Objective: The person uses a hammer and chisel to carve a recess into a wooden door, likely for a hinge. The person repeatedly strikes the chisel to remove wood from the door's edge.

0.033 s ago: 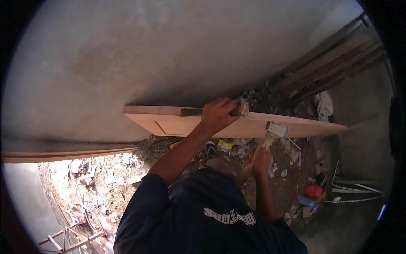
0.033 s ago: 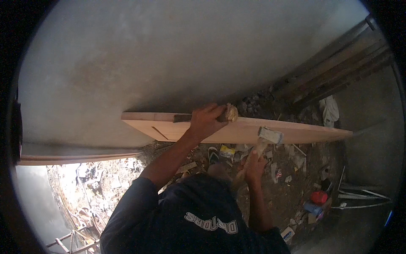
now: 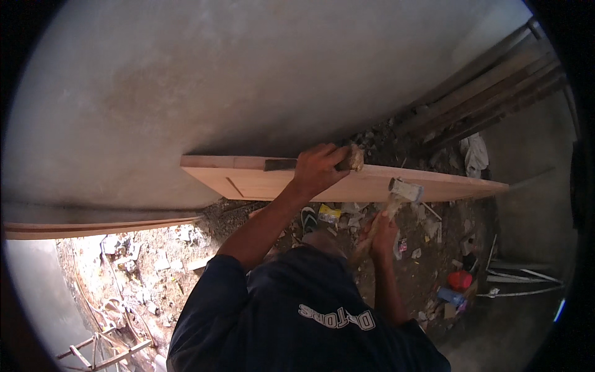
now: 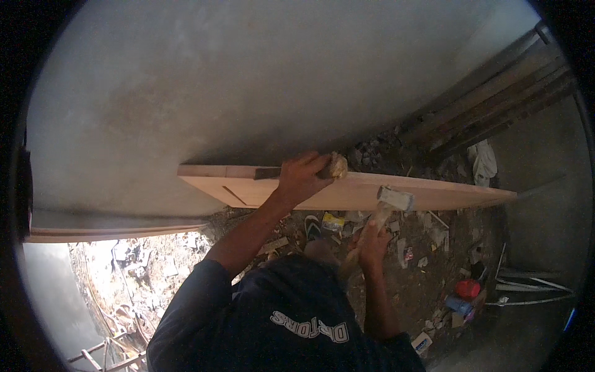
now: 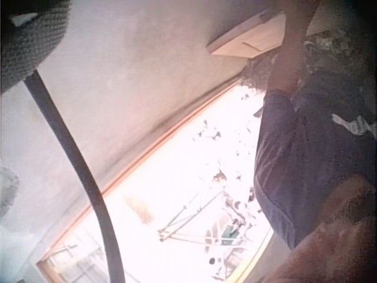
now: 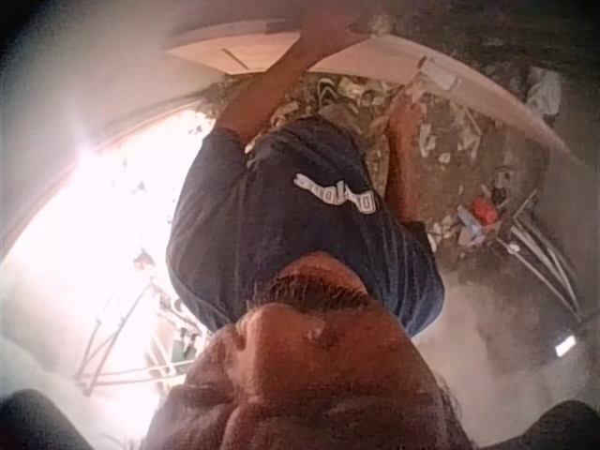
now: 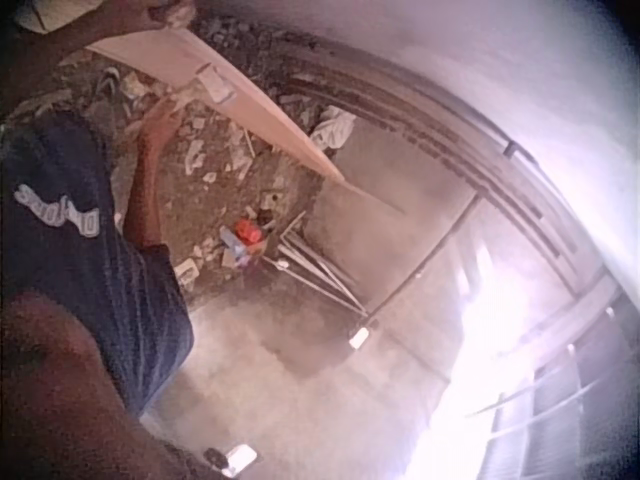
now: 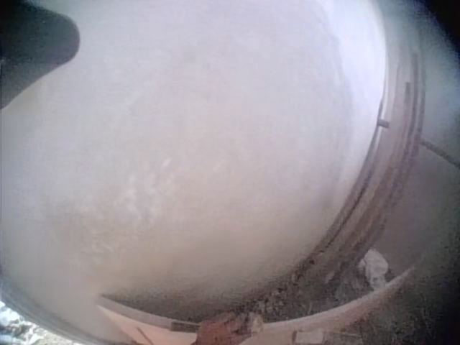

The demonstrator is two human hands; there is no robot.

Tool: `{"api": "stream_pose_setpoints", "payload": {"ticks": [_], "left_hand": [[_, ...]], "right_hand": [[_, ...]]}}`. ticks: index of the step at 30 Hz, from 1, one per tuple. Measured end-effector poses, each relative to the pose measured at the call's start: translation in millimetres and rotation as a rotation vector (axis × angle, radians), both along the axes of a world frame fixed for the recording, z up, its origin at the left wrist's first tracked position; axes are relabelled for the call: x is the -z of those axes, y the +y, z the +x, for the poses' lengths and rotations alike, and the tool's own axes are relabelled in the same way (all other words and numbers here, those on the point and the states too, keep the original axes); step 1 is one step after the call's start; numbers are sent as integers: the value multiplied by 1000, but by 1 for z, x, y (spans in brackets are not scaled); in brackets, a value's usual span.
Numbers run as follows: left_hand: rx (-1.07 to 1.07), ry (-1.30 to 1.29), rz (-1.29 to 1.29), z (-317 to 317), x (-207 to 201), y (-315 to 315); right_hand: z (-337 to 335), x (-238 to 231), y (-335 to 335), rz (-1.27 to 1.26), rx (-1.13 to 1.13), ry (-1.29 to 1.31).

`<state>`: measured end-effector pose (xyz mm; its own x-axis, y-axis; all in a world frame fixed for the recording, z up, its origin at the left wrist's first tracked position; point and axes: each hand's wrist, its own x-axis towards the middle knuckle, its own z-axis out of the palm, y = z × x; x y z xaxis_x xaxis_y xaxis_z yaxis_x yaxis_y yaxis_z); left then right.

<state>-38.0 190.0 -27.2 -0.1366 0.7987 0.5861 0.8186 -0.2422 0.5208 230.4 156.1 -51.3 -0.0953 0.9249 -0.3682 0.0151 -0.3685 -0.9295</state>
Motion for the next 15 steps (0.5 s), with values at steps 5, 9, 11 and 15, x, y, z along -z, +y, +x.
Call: {"api": "stream_pose_setpoints", "payload": {"ticks": [5, 9, 11, 15], "left_hand": [[-18, 6, 64, 6, 6, 5], [17, 92, -4, 4, 11, 12], [18, 102, -16, 5, 11, 9], [-18, 94, 20, 4, 13, 10]], "right_hand": [[-11, -11, -6, -21, -8, -1], [-14, -6, 0, -14, 4, 74], [-14, -6, -1, -11, 6, 79], [-20, -9, 0, -4, -18, 20]]}}
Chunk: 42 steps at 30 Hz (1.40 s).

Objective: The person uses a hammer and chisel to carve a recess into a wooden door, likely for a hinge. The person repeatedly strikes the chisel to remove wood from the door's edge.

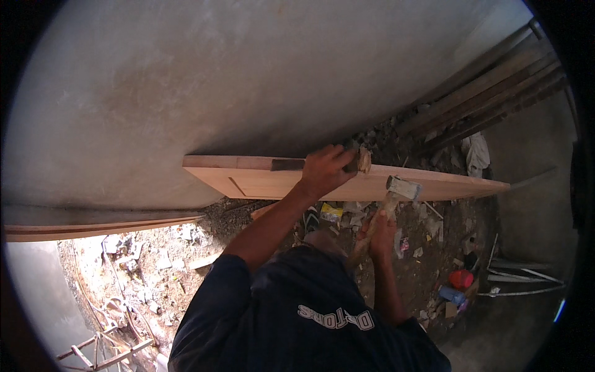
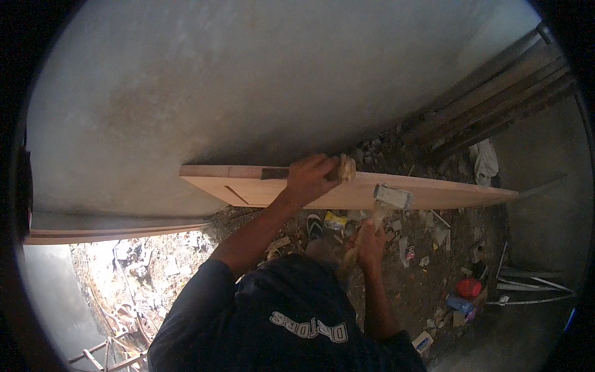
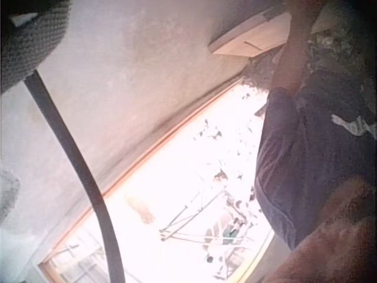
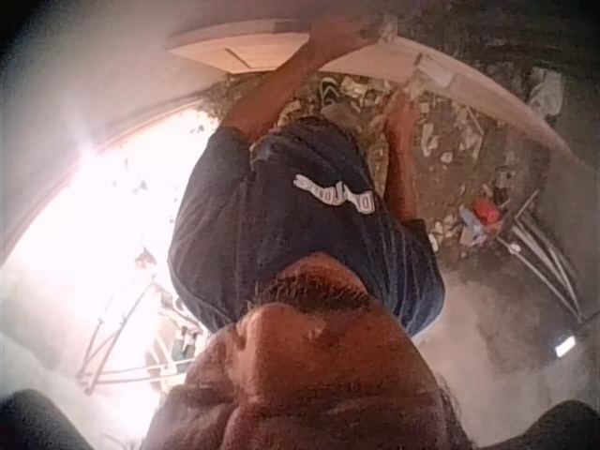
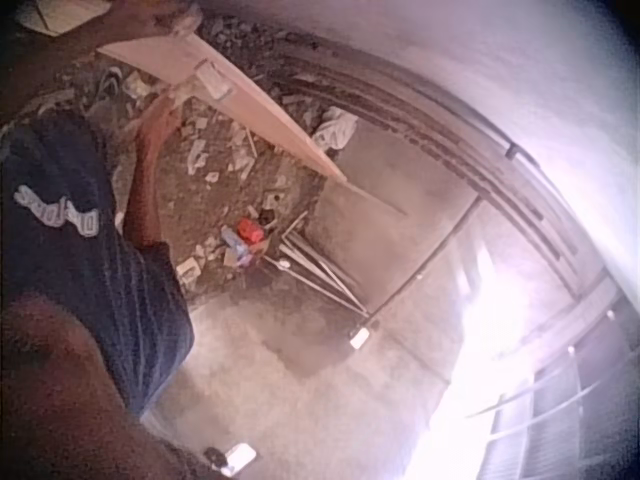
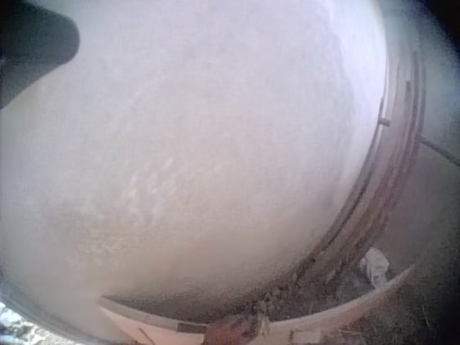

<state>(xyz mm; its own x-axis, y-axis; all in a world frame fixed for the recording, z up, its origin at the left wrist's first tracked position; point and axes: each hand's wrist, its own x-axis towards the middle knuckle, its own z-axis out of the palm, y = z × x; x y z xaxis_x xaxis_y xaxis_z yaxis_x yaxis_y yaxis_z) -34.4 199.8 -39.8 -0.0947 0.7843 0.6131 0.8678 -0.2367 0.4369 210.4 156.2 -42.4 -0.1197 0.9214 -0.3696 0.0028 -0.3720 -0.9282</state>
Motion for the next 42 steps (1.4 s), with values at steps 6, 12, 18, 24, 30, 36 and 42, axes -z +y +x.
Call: {"api": "stream_pose_setpoints", "payload": {"ticks": [6, 12, 18, 24, 30, 36, 42], "left_hand": [[-17, -90, 41, -6, -11, 2], [16, -3, 3, -3, -1, 6], [40, 11, -44, 4, 0, 8], [1, 107, -173, 1, 11, 9], [32, 96, -170, 3, 22, 12], [-12, 126, -65, 2, 16, 14], [-25, 178, -287, -8, 22, 11]], "right_hand": [[-13, -3, -2, 44, 100, 85], [-19, 9, 18, 105, -193, -147], [-3, 35, 26, 91, 58, -122], [-29, -17, 28, -85, -132, -194], [-20, -6, 32, -56, -65, -50], [5, 42, 41, -69, -3, -220], [-28, 1, 29, -136, -217, -201]]}}
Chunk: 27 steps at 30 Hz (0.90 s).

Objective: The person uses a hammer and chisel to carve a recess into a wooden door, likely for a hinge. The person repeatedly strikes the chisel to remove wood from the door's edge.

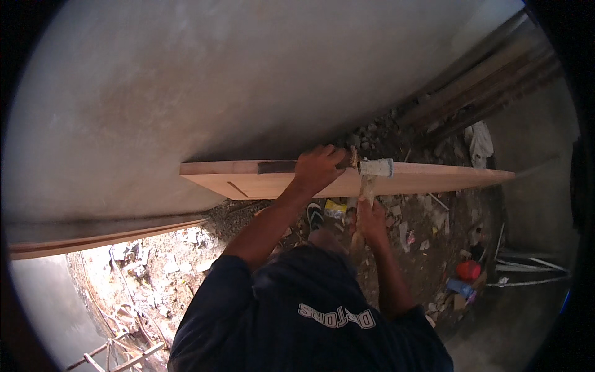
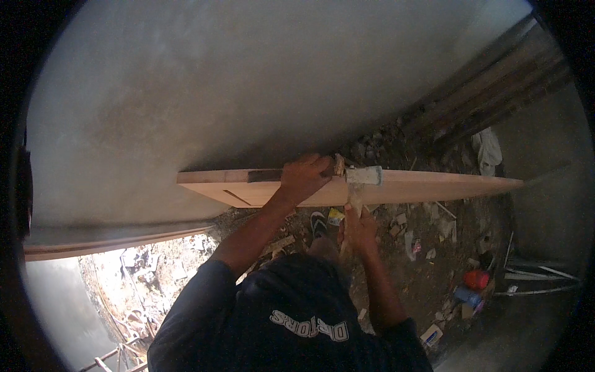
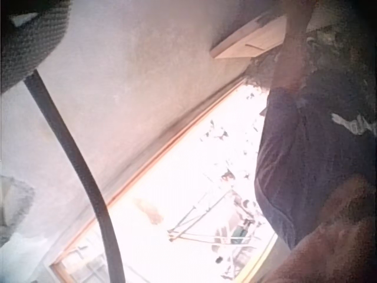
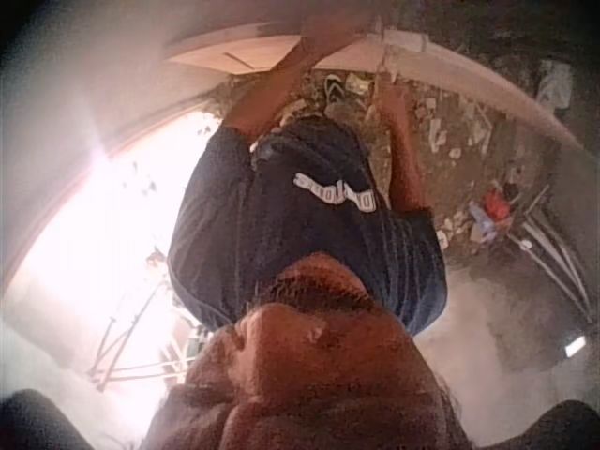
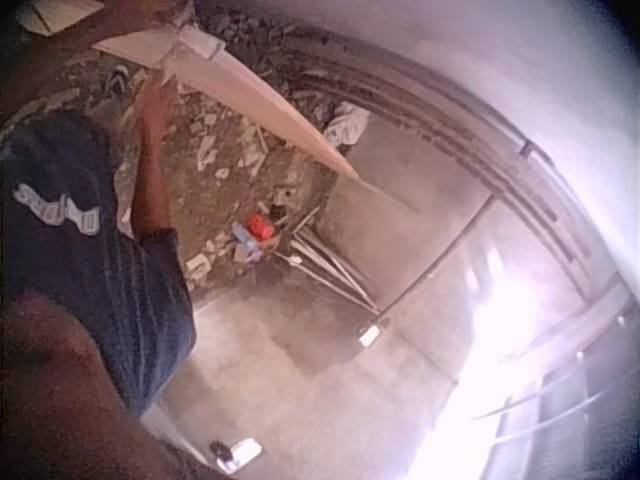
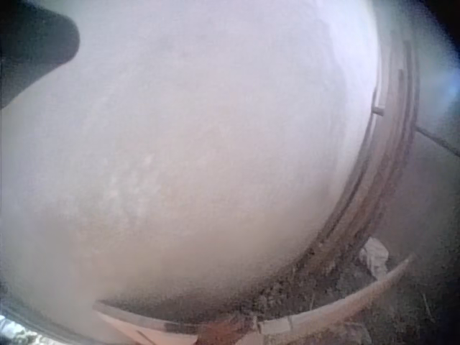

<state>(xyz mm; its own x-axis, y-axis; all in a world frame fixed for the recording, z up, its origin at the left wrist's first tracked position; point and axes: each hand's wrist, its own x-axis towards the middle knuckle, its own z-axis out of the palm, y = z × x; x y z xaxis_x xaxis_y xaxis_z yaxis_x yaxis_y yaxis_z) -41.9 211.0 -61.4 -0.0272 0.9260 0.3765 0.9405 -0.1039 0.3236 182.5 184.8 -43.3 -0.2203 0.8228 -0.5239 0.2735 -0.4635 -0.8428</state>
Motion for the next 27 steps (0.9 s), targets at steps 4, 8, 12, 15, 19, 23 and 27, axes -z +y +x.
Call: {"api": "stream_pose_setpoints", "payload": {"ticks": [4, 8, 12, 15, 19, 23, 27], "left_hand": [[-14, -55, 119, -2, -7, -3], [-28, -69, 52, -5, -9, 2], [-53, 21, 14, -14, -1, -3], [-106, -86, -71, -19, -6, -3], [-98, -118, -10, -17, -12, -4], [-113, -96, -13, -24, -6, -9], [-72, -122, 97, -26, -2, -8]], "right_hand": [[18, 21, 10, 25, 331, 123], [21, 17, 17, 94, 455, 249], [-12, 3, 0, 33, 1, 127], [-14, -2, -1, -31, 180, 283], [-9, 24, 5, 62, 40, 119], [-14, -3, 0, 11, -28, 166], [-20, 3, -3, 61, 186, 286]]}}
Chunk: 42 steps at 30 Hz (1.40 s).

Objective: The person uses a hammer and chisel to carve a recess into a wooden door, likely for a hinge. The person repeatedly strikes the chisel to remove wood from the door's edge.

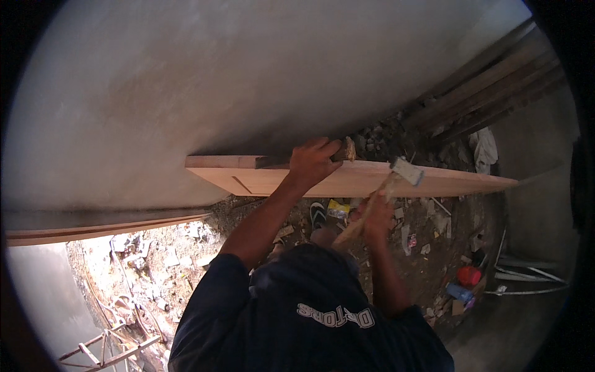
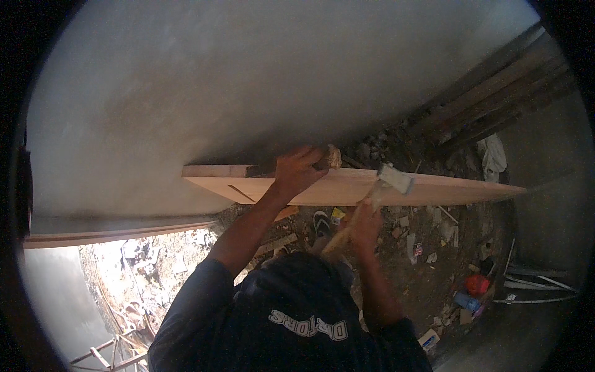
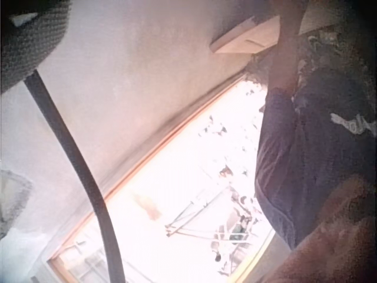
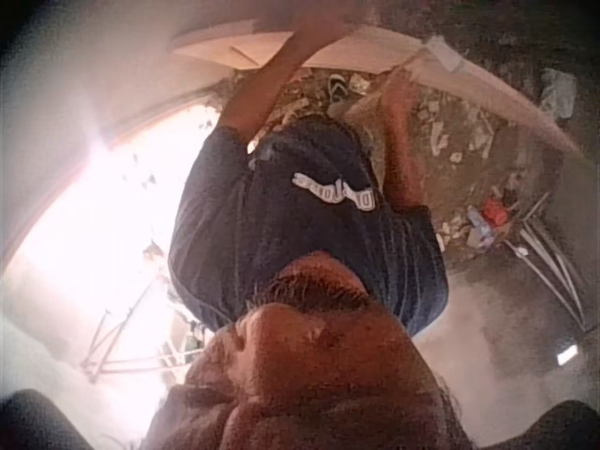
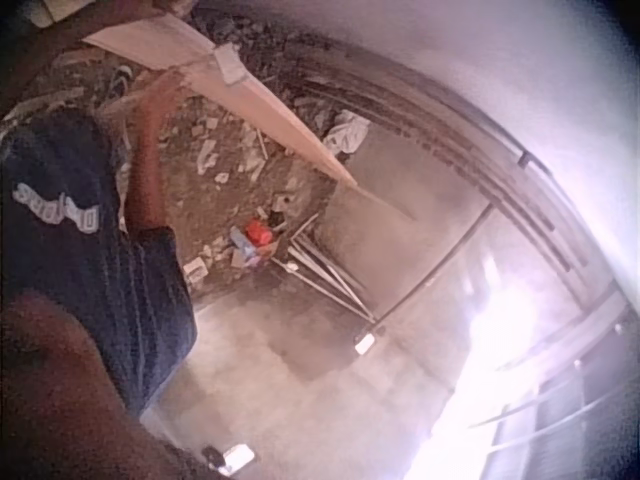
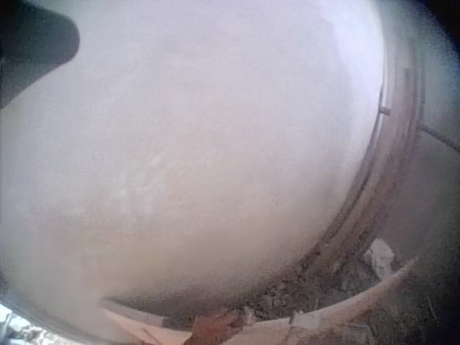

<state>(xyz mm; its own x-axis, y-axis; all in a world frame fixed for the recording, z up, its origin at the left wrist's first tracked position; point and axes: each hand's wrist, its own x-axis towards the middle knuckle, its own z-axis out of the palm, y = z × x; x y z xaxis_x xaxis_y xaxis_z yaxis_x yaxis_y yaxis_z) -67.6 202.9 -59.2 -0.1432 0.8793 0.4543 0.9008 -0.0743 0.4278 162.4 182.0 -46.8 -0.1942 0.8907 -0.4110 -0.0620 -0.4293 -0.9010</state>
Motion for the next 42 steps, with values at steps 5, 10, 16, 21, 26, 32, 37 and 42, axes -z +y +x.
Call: {"api": "stream_pose_setpoints", "payload": {"ticks": [5, 10, 16, 21, 26, 32, 37, 42], "left_hand": [[-37, 70, -79, -12, 12, -2], [-45, 87, -184, -10, -7, -5], [-71, 90, -124, -23, -4, -12], [-145, 125, -120, -26, -1, -13], [-123, 105, -169, -36, -9, -18], [-100, 34, -3, -37, -23, -15], [-86, 84, 10, -36, -20, -19], [-276, -2, 67, -59, -42, -21]], "right_hand": [[-6, -4, -4, -50, -217, -102], [-15, -1, -6, -62, -172, -92], [-18, -7, -9, -40, -139, 34], [-30, -13, -8, -49, -295, -12], [-13, -12, -3, -6, -168, 74], [-18, -17, -10, 77, -70, 140], [-35, -14, -6, 91, -296, 27], [-12, -5, -2, -7, 12, 109]]}}
